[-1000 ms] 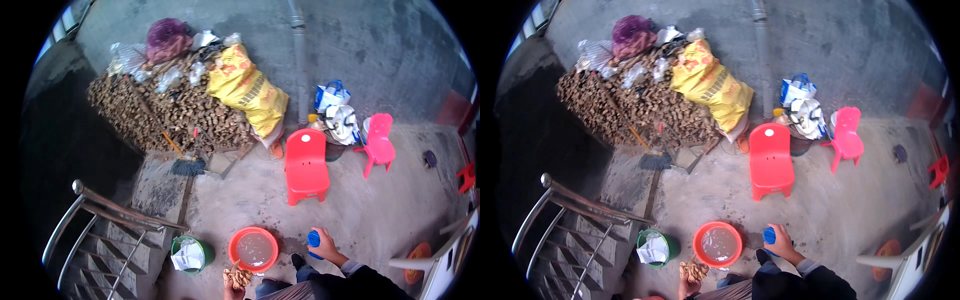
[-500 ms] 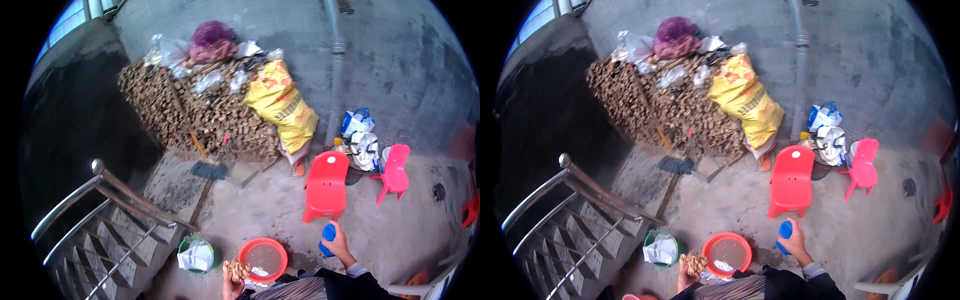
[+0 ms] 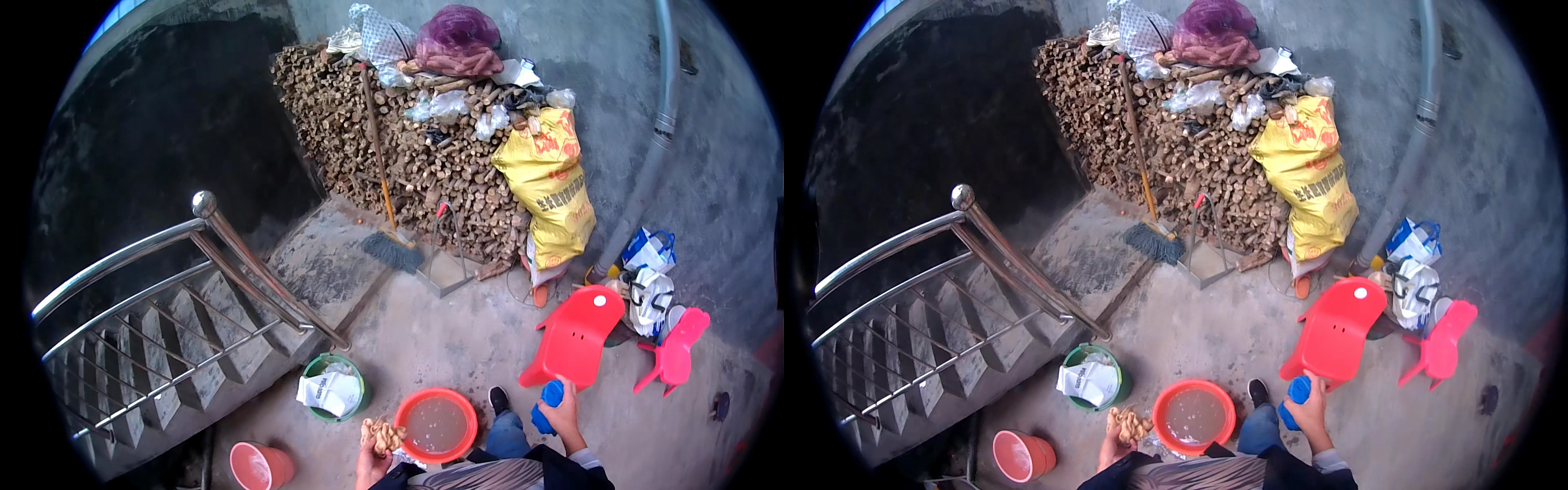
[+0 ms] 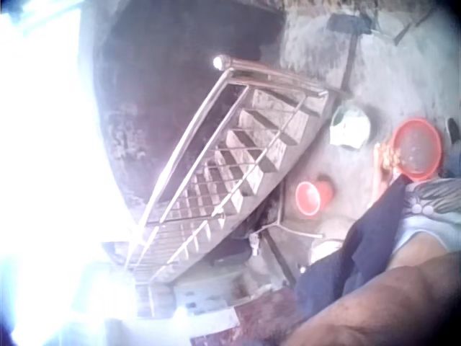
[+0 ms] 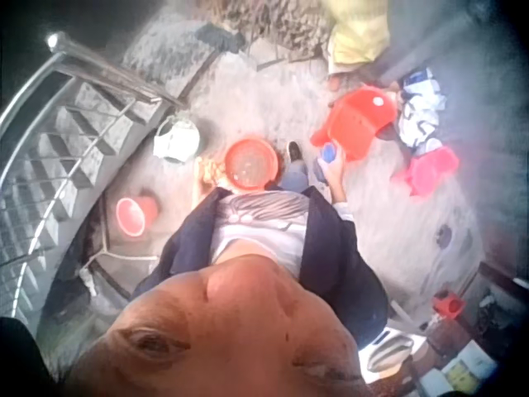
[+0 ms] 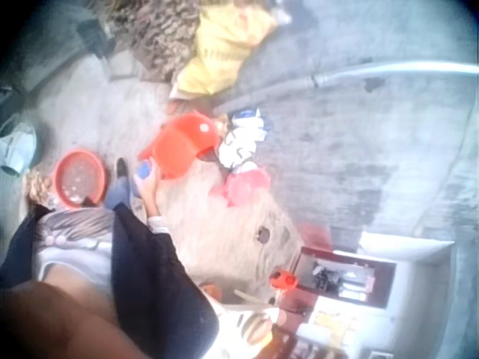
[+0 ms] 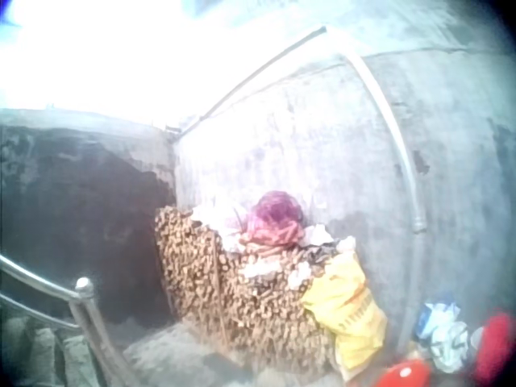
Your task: The person squats beside a red basin filled with water and hand-washes a blue cloth and a tan cloth. They scrub, rinse, and wring out each cloth, then place them on a nearby surface.
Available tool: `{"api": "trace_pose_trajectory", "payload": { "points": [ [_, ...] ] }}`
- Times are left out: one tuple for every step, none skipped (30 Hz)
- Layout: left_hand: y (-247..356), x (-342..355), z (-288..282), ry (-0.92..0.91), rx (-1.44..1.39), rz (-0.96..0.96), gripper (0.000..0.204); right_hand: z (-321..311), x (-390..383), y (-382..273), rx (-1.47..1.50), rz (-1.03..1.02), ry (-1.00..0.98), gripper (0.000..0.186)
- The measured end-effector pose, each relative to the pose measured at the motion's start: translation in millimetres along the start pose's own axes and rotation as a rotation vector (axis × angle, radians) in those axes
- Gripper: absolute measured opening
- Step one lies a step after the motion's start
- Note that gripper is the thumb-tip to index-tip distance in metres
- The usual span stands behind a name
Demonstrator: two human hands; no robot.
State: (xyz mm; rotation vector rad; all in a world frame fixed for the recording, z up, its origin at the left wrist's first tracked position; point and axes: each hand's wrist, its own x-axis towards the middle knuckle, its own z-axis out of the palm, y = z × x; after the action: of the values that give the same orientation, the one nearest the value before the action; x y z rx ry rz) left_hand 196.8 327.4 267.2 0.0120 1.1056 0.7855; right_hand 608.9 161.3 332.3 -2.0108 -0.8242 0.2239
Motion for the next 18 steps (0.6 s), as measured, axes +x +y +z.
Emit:
{"api": "trace_pose_trajectory", "payload": {
  "points": [
    [-0.4, 2.4, 4.8, 0.016, -0.012, 0.020, 0.028, 9.4, 17.7, 4.9, -0.024, -0.035, -0.021, 0.070],
    [-0.2, 9.0, 14.3, 0.019, -0.021, 0.036, 0.028, 16.2, 33.6, 7.3, -0.010, -0.025, -0.044, 0.070],
    [-1.3, 14.0, 24.3, 0.023, -0.037, 0.056, 0.028, 24.0, 49.8, 7.2, 0.004, -0.017, -0.071, 0.070],
    [-1.6, 16.7, 33.5, 0.032, -0.060, 0.087, 0.029, 35.3, 68.1, 5.9, 0.025, -0.018, -0.115, 0.070],
    [-3.6, 20.2, 45.3, 0.041, -0.080, 0.117, 0.029, 42.9, 86.6, 7.2, 0.014, -0.052, -0.151, 0.071],
    [-6.3, 25.0, 57.7, 0.048, -0.099, 0.147, 0.029, 50.2, 105.1, 10.9, 0.029, -0.062, -0.180, 0.071],
    [-8.6, 31.7, 71.6, 0.053, -0.119, 0.176, 0.029, 58.5, 125.5, 15.4, 0.048, -0.076, -0.215, 0.072],
    [-12.5, 37.1, 85.1, 0.060, -0.142, 0.210, 0.030, 66.6, 145.7, 20.7, 0.066, -0.091, -0.254, 0.072],
    [-15.6, 49.5, 90.9, 0.054, -0.162, 0.199, 0.032, 75.8, 165.5, 26.4, 0.087, -0.098, -0.282, 0.072],
    [-19.0, 56.6, 106.5, 0.071, -0.158, 0.197, 0.033, 80.8, 182.9, 32.7, 0.100, -0.097, -0.301, 0.072],
    [-23.8, 63.7, 125.0, 0.087, -0.153, 0.193, 0.033, 84.9, 201.6, 38.1, 0.113, -0.095, -0.319, 0.072],
    [-28.3, 62.8, 142.3, 0.113, -0.151, 0.195, 0.034, 89.5, 219.9, 41.4, 0.121, -0.108, -0.362, 0.072],
    [-32.4, 67.4, 163.3, 0.069, -0.202, 0.208, 0.025, 88.7, 240.1, 46.1, 0.118, -0.114, -0.381, 0.072],
    [-33.8, 56.7, 196.1, 0.047, -0.207, 0.226, 0.026, 89.2, 260.5, 49.3, 0.115, -0.121, -0.407, 0.073],
    [-35.4, 58.5, 218.5, 0.037, -0.220, 0.230, 0.026, 88.8, 282.9, 50.3, 0.114, -0.104, -0.438, 0.073],
    [-37.6, 56.4, 234.9, 0.034, -0.227, 0.229, 0.027, 91.8, 302.4, 51.4, 0.124, -0.115, -0.436, 0.073],
    [-40.4, 54.2, 245.5, 0.016, -0.203, 0.267, 0.028, 94.9, 320.0, 52.1, 0.134, -0.125, -0.442, 0.073],
    [-41.2, 51.6, 255.8, -0.001, -0.174, 0.302, 0.029, 97.8, 335.8, 51.5, 0.143, -0.133, -0.447, 0.073]
  ]
}}
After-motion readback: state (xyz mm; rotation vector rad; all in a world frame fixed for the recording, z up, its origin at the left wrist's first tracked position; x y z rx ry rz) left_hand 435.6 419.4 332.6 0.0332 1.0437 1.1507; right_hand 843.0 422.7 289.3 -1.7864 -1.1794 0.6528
